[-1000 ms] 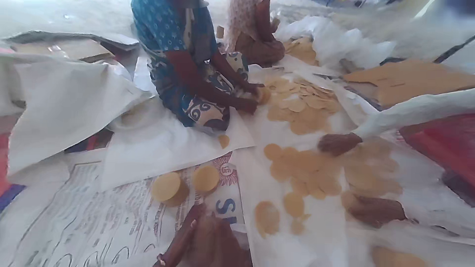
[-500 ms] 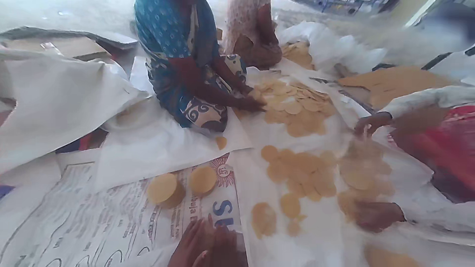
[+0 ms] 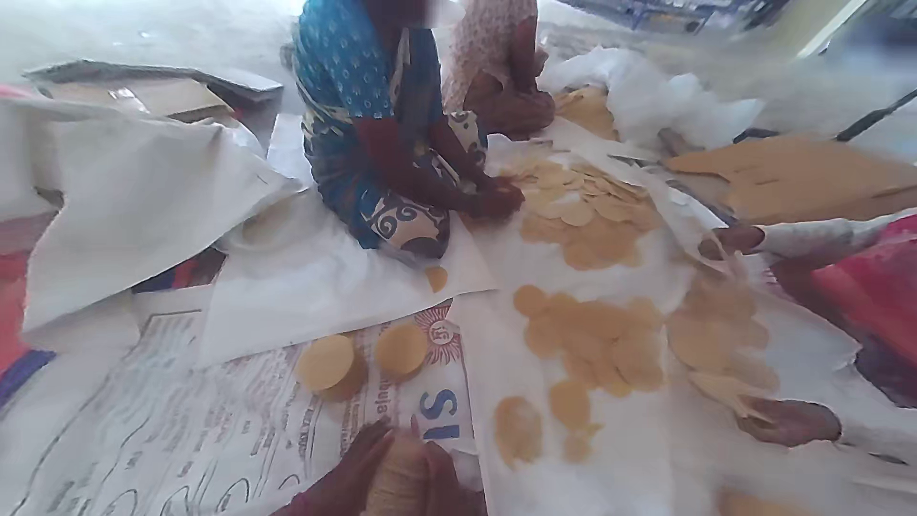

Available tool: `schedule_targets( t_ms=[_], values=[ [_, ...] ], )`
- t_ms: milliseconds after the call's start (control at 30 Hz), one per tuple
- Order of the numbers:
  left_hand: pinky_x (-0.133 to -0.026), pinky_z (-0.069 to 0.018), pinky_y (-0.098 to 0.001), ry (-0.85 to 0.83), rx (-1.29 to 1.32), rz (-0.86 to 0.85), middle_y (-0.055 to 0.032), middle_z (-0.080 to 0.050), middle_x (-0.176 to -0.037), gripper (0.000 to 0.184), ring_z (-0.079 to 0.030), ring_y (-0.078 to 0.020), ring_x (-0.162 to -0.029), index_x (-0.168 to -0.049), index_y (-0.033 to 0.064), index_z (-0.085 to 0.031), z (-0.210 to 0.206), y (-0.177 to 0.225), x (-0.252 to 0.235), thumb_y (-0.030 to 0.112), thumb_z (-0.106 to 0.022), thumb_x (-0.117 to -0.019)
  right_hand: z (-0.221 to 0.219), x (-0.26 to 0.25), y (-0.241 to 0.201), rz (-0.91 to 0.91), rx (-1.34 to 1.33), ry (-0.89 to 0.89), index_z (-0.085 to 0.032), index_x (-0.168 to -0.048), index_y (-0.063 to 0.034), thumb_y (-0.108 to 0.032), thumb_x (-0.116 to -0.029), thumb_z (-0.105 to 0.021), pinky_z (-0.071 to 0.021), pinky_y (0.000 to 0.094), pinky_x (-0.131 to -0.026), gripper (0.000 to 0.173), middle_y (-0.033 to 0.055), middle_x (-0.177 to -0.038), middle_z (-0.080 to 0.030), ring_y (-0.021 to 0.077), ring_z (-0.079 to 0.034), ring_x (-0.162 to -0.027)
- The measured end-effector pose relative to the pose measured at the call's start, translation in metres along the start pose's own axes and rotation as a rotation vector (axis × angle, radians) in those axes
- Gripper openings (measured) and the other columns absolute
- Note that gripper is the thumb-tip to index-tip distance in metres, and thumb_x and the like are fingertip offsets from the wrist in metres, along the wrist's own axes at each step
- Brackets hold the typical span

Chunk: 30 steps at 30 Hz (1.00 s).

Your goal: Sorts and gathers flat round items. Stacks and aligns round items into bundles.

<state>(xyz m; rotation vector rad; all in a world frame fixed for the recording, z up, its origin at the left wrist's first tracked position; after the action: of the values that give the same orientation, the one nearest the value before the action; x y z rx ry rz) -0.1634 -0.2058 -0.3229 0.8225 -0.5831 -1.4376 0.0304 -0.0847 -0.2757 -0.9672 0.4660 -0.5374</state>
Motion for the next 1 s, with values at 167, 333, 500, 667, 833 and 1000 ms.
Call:
schedule_targets(
  t_ms=[167,333,500,667,833,1000],
  values=[
    [-0.096,-0.0538,-0.0549,0.004,0.098,0.031,-0.0318,-0.055,-0.135,0.121,-0.061,-0.0418,-0.117,-0.147,-0.0012,-0.041,0.017,0.03,-0.016,0.042,-0.097,-0.0481,0.028,-0.002,-0.003,-0.173,-0.119,-0.101,-0.044,-0.141,0.0121,-0.022,-0.0567,-0.096,-0.0546,0.0486,-0.1,0.104,0.0293,-0.133,-0.06,0.0332,-0.065,-0.118],
    [-0.097,-0.0517,-0.0448,0.068,-0.075,-0.042,-0.0225,-0.057,-0.128,0.107,-0.057,-0.0325,-0.118,-0.144,0.0097,-0.052,0.051,0.08,-0.022,0.057,-0.087,-0.0549,0.012,0.002,0.01,-0.057,0.072,-0.01,-0.055,-0.14,0.0031,-0.016,-0.0899,-0.068,-0.0438,0.0576,-0.11,0.055,0.0218,-0.143,-0.057,0.0408,-0.049,-0.138],
    [-0.101,-0.0455,-0.0638,-0.018,-0.151,0.036,-0.0261,-0.062,-0.132,0.103,-0.055,-0.0511,-0.122,-0.134,0.0,-0.059,0.017,0.05,-0.029,0.044,-0.093,-0.0476,-0.004,-0.006,0.022,-0.251,0.482,-0.265,-0.062,-0.14,-0.0102,-0.01,-0.0876,-0.07,-0.0278,0.0623,-0.12,0.054,0.0197,-0.159,-0.042,0.0485,-0.027,-0.15],
    [-0.101,-0.0487,-0.0583,-0.009,-0.192,-0.018,-0.0214,-0.065,-0.129,0.104,-0.059,-0.0456,-0.121,-0.134,0.0029,-0.061,0.012,0.048,-0.035,0.048,-0.092,-0.0461,0.008,-0.003,0.025,-0.082,0.499,-0.187,-0.049,-0.148,0.0019,-0.028,-0.0631,-0.092,-0.0368,0.0628,-0.114,0.1,0.0332,-0.154,-0.04,0.0501,-0.039,-0.144],
    [-0.103,-0.0459,-0.0593,0.052,-0.137,0.027,-0.023,-0.063,-0.13,0.107,-0.055,-0.0475,-0.123,-0.14,0.0036,-0.057,0.003,0.054,-0.027,0.046,-0.09,-0.0474,0.02,-0.019,0.007,0.035,0.367,-0.355,-0.045,-0.15,0.0039,-0.049,-0.0582,-0.094,-0.0282,0.0595,-0.121,0.117,0.0218,-0.151,-0.051,0.0351,-0.047,-0.142],
    [-0.115,-0.04,-0.0477,0.314,-0.194,-0.032,-0.0249,-0.048,-0.147,0.101,-0.044,-0.0354,-0.142,-0.148,0.0117,-0.042,-0.028,0.03,0.009,0.061,-0.081,-0.0697,0.023,-0.03,0.025,0.089,0.343,-0.385,-0.055,-0.143,-0.0024,-0.026,-0.0574,-0.096,-0.0301,0.0601,-0.12,0.098,0.0138,-0.141,-0.063,0.0285,-0.057,-0.134]
  ],
)
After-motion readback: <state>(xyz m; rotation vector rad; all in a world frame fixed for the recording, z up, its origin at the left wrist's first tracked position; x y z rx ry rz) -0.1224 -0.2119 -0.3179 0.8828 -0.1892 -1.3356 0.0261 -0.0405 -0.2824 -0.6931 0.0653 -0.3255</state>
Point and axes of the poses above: each hand's wrist, its own x-axis away from the middle knuckle, its own z-axis out of the back of the hand, y = z × x, the point moved 1 cm from there along -x, towards the middle knuckle
